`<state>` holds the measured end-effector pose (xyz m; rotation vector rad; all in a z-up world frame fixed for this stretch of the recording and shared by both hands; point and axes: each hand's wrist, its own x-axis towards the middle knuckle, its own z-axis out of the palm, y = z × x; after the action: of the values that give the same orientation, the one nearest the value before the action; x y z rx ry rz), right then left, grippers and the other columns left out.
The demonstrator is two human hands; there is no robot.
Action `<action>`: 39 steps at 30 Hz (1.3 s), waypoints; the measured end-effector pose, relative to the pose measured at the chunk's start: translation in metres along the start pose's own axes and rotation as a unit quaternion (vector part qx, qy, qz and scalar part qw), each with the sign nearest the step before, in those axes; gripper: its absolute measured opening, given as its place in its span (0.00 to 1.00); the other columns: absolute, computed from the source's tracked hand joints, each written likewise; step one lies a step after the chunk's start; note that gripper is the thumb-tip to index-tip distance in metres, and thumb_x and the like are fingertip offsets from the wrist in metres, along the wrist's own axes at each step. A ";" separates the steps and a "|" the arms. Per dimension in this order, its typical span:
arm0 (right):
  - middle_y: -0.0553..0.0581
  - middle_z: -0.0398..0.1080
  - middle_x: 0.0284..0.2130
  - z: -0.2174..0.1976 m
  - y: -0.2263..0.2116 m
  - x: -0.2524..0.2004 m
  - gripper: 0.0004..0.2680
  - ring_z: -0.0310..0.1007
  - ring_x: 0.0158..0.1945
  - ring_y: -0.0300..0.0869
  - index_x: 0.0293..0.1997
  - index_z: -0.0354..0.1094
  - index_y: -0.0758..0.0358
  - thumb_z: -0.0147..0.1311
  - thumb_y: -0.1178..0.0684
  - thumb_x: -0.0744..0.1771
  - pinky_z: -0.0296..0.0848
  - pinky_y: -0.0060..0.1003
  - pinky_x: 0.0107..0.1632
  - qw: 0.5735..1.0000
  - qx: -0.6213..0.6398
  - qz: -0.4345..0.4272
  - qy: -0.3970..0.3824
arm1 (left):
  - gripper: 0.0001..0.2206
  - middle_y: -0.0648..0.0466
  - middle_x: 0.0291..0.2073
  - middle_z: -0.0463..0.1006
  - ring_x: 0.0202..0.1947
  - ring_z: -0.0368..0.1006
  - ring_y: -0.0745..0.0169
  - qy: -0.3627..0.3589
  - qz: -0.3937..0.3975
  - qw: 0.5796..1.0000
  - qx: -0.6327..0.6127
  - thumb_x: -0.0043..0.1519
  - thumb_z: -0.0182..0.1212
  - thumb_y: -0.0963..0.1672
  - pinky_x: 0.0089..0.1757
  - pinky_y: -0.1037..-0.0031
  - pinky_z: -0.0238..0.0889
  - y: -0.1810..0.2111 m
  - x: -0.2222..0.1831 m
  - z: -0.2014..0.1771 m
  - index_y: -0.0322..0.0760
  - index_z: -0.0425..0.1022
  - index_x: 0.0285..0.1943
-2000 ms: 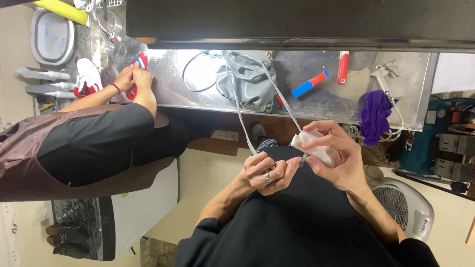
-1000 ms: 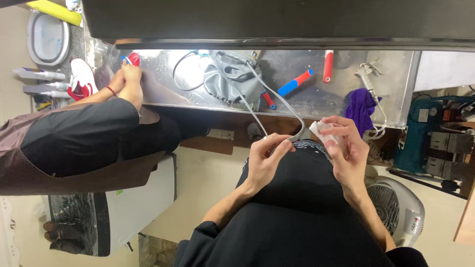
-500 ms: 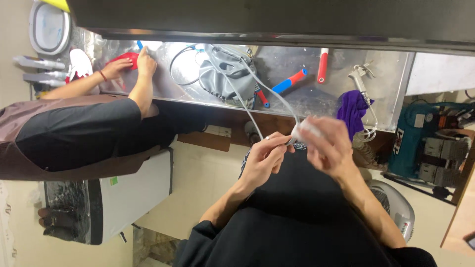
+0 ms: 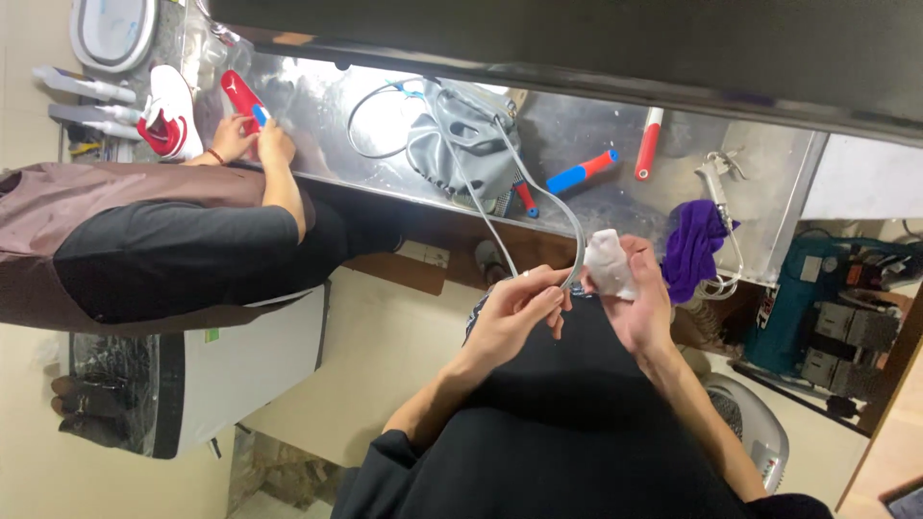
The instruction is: Cleaning the strap of a leather handbag using a wipe and cleaning solution.
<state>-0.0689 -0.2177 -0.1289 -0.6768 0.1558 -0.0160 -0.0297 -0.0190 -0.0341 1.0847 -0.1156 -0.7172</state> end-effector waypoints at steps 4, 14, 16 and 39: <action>0.74 0.70 0.53 0.015 0.007 0.010 0.13 0.71 0.49 0.53 0.62 0.59 0.63 0.34 0.46 0.76 0.70 0.47 0.56 0.992 0.020 0.094 0.082 | 0.11 0.52 0.36 0.74 0.33 0.72 0.68 0.065 0.057 0.982 0.165 0.70 0.55 0.37 0.35 0.77 0.69 0.016 -0.003 0.008 0.24 0.76 0.59; 0.62 0.64 0.63 0.068 0.017 0.029 0.20 0.66 0.65 0.56 0.70 0.54 0.65 0.28 0.46 0.72 0.66 0.49 0.64 0.955 0.021 0.250 0.156 | 0.12 0.51 0.36 0.79 0.33 0.77 0.61 0.126 0.170 0.895 0.393 0.64 0.63 0.37 0.37 0.73 0.69 0.023 -0.018 -0.022 0.36 0.79 0.56; 0.62 0.62 0.66 0.073 0.015 0.033 0.20 0.64 0.66 0.56 0.71 0.53 0.64 0.30 0.46 0.72 0.66 0.47 0.63 0.954 0.032 0.250 0.163 | 0.12 0.52 0.36 0.80 0.32 0.78 0.62 0.140 0.166 0.887 0.408 0.64 0.63 0.37 0.36 0.73 0.69 0.020 -0.018 -0.034 0.37 0.80 0.55; 0.70 0.52 0.75 0.105 0.043 0.019 0.35 0.61 0.69 0.55 0.80 0.44 0.71 0.59 0.44 0.66 0.66 0.39 0.55 0.985 0.069 0.160 -0.004 | 0.07 0.52 0.33 0.82 0.33 0.81 0.62 0.102 0.121 0.913 0.376 0.58 0.63 0.38 0.37 0.75 0.73 0.039 -0.025 -0.108 0.32 0.79 0.43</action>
<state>-0.0363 -0.1201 -0.0779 -0.5083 0.2525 0.2828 0.0149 0.0891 -0.0481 1.8373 -0.3614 -0.3206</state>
